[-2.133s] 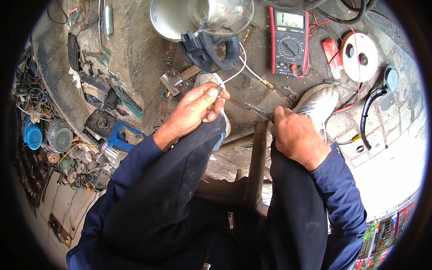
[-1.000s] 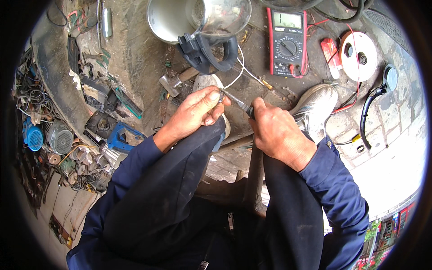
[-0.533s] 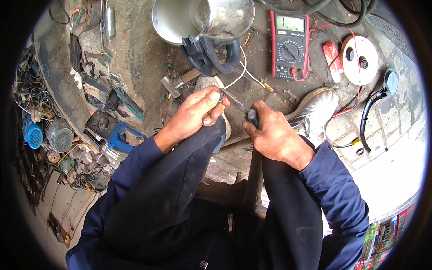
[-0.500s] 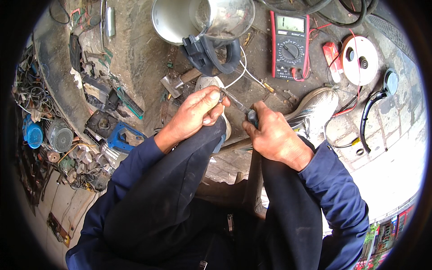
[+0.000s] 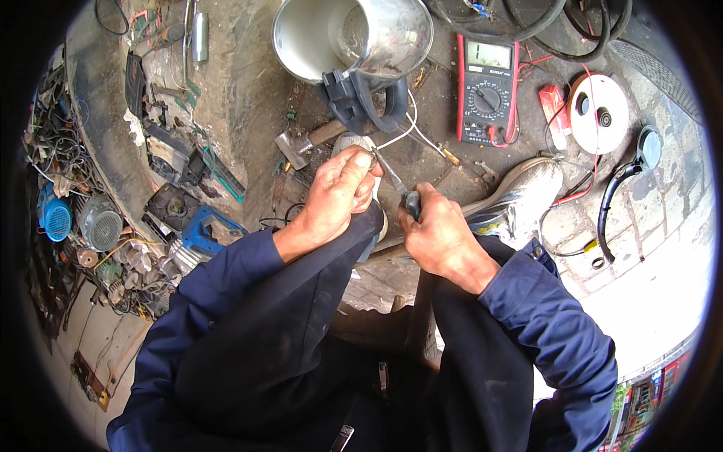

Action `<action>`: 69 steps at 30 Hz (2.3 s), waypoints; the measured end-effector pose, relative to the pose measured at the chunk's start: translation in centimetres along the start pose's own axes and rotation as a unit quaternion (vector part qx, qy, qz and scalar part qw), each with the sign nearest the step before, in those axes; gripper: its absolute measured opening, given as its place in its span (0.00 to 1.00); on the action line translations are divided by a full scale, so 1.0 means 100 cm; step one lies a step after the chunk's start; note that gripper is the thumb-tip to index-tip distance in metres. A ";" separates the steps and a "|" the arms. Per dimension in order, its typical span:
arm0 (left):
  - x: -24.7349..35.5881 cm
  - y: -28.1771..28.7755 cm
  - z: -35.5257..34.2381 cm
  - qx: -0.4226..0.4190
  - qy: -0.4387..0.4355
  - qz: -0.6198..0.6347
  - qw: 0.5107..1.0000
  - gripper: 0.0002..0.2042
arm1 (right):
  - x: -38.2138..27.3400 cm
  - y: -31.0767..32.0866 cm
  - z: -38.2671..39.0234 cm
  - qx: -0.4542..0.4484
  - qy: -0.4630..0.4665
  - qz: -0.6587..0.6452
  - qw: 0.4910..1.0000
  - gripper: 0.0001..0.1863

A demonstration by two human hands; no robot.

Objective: The person strips and twists wires of a power cord, connects them to a plug, and tests the connection by plugging the cord into a power strip and a metal kettle. They use pliers and a multimeter during the process.

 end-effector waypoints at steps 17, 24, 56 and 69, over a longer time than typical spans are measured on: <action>-0.006 -0.004 0.001 0.052 0.027 0.042 0.997 0.15 | 0.002 -0.008 -0.004 0.018 -0.028 -0.021 0.999 0.16; -0.009 -0.010 0.000 0.027 0.034 0.046 0.998 0.15 | 0.010 -0.008 -0.010 0.022 -0.064 -0.059 0.996 0.16; -0.025 0.058 -0.084 0.000 -0.069 -0.225 0.972 0.15 | 0.058 0.026 -0.015 -0.145 -0.090 -0.185 0.968 0.10; -0.004 0.018 -0.073 -0.021 -0.230 -0.664 0.711 0.16 | 0.066 0.022 -0.021 -0.166 -0.104 -0.179 0.964 0.13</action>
Point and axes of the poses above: each hand's wrist, its own z-axis away from the middle knuckle, its own y-axis out of the back of the hand, x = y × z, the point moved 6 cm from there along -z, towards the middle knuckle, and after that the axes turned 1 degree about y, right-handed, at the moved point
